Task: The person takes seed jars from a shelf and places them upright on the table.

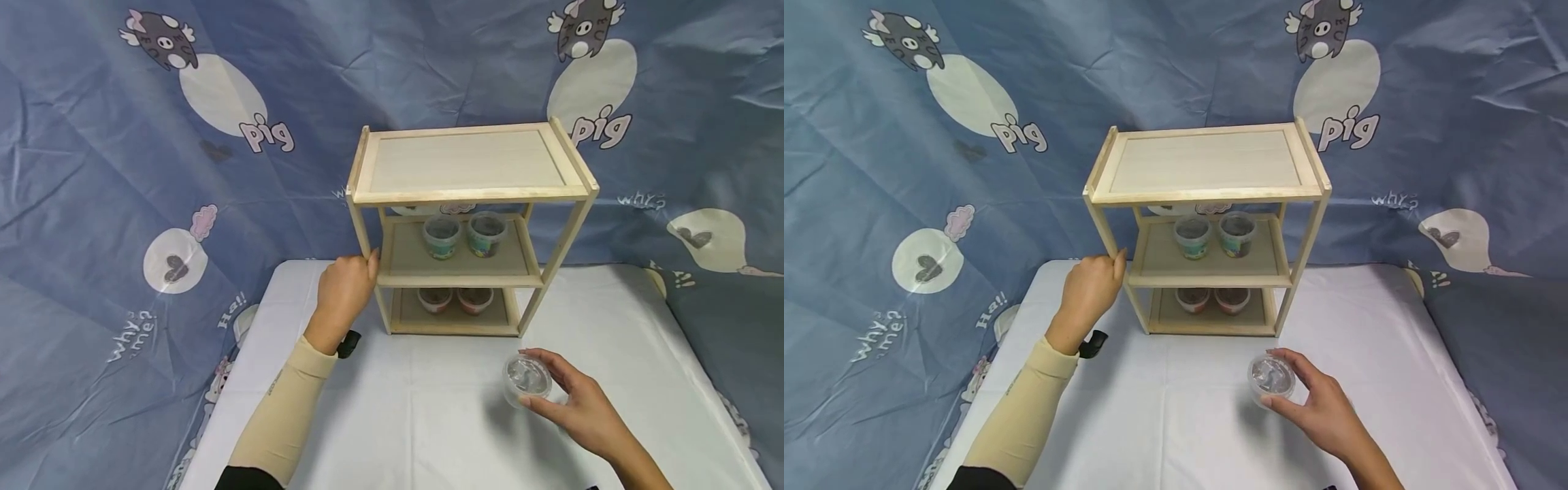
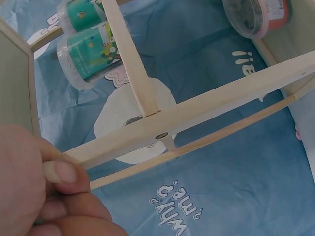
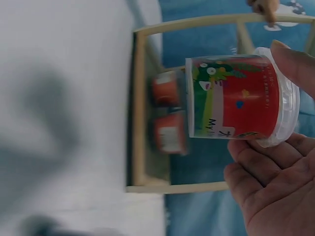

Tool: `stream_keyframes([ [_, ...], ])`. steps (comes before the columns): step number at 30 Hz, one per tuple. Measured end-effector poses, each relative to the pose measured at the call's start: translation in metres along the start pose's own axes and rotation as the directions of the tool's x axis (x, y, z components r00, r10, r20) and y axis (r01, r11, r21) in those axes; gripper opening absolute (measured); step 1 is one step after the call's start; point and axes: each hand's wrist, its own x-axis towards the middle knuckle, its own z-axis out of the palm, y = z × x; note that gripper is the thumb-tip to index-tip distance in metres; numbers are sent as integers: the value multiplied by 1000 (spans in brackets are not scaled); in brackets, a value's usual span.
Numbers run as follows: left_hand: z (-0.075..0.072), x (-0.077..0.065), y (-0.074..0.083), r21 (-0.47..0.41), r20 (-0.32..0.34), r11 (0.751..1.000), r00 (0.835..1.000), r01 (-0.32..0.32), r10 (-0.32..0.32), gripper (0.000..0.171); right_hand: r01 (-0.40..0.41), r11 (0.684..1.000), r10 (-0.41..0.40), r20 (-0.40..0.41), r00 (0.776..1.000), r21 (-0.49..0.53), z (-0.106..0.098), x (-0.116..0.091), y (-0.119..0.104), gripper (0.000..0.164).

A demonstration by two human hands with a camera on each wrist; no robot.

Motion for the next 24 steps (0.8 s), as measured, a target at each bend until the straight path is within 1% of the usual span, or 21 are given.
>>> stream_keyframes([
  [4,1,1,-1,2,0,1000,1000,-1,1,63,-46,994,44,-19,999,-99,10,-1,12,65],
  [5,1,1,-2,2,-1,1000,1000,1,-1,63,-52,992,49,-27,998,-111,12,-2,15,64],
  [9,1,1,-2,1,-4,1000,1000,15,-15,63,-38,986,27,-72,997,-164,19,-3,27,66],
  [12,1,1,-1,-4,-2,1000,1000,12,-12,63,-24,979,6,-89,996,-204,22,-4,36,68],
  [18,2,-1,-1,-19,4,1000,1000,15,-15,63,-10,962,-3,-47,999,-272,25,-10,50,72],
  [24,2,1,-1,-27,8,999,1000,17,-17,63,38,952,-51,-33,998,-303,28,-11,60,75],
])
